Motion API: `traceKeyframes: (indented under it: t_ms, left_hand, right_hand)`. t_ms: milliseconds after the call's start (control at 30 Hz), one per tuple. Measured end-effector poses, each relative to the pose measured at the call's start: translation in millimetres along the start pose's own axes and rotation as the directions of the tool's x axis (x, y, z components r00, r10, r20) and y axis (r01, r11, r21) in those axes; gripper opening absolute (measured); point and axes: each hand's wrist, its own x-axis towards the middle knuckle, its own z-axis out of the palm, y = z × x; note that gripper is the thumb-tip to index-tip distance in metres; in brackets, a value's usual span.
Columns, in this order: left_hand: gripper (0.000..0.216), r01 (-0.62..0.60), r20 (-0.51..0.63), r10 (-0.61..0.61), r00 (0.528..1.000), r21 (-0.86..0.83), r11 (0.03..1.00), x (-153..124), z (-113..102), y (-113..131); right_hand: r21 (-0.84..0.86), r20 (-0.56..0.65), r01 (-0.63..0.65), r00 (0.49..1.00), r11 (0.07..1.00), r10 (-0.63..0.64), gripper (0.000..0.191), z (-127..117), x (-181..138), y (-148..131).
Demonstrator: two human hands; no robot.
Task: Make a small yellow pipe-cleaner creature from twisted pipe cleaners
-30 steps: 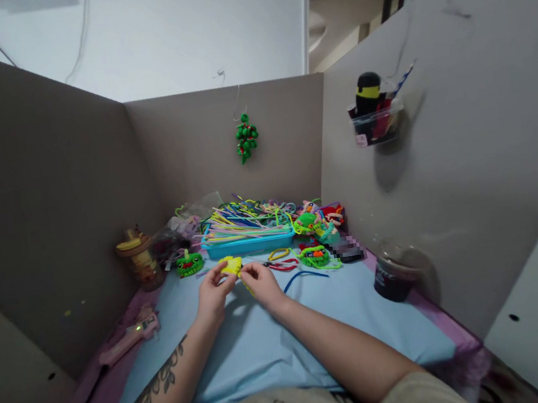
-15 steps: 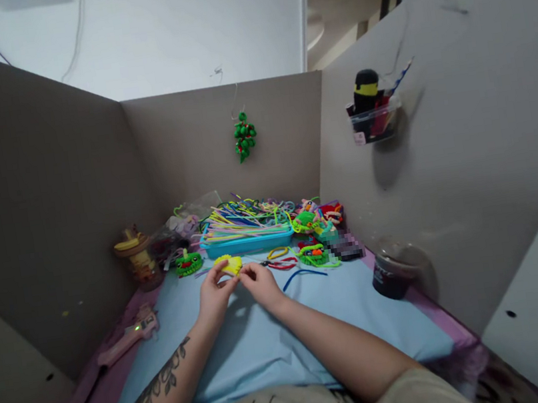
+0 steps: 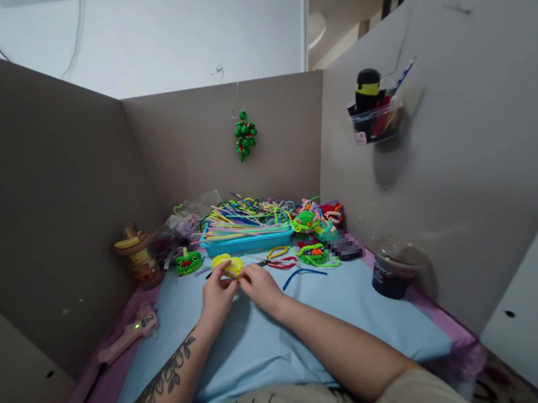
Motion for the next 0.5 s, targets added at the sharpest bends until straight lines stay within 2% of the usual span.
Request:
traceKeyframes:
  t_ms: [133, 233, 300, 367, 500]
  left_hand:
    - [0.049, -0.055, 0.04, 0.051, 0.998, 0.1, 0.993, -1, -2, -3]
    - [0.049, -0.051, 0.039, 0.047, 0.998, 0.104, 0.993, 1, -3, -3]
    - [0.046, -0.011, 0.014, 0.011, 1.0, 0.021, 1.0, 3, -2, -2]
    - [0.042, 0.053, -0.013, -0.054, 0.998, -0.11, 0.993, 5, -2, 0]
    - [0.034, 0.251, -0.012, -0.275, 0.961, -0.369, 0.895, 8, -2, 8]
  right_hand:
    - [-0.197, 0.106, 0.164, 0.984, 0.967, -0.146, 0.014, -4, -1, 1]
    - [-0.251, 0.155, 0.236, 0.967, 0.939, -0.201, 0.015, -6, 0, 2]
    - [-0.199, 0.114, 0.205, 0.976, 0.958, -0.185, 0.015, -7, 1, 3]
    - [-0.119, 0.023, 0.149, 0.989, 0.982, -0.147, 0.014, -10, 2, 2]
    - [-0.028, -0.15, 0.124, 0.98, 0.992, -0.127, 0.012, -15, 4, 0]
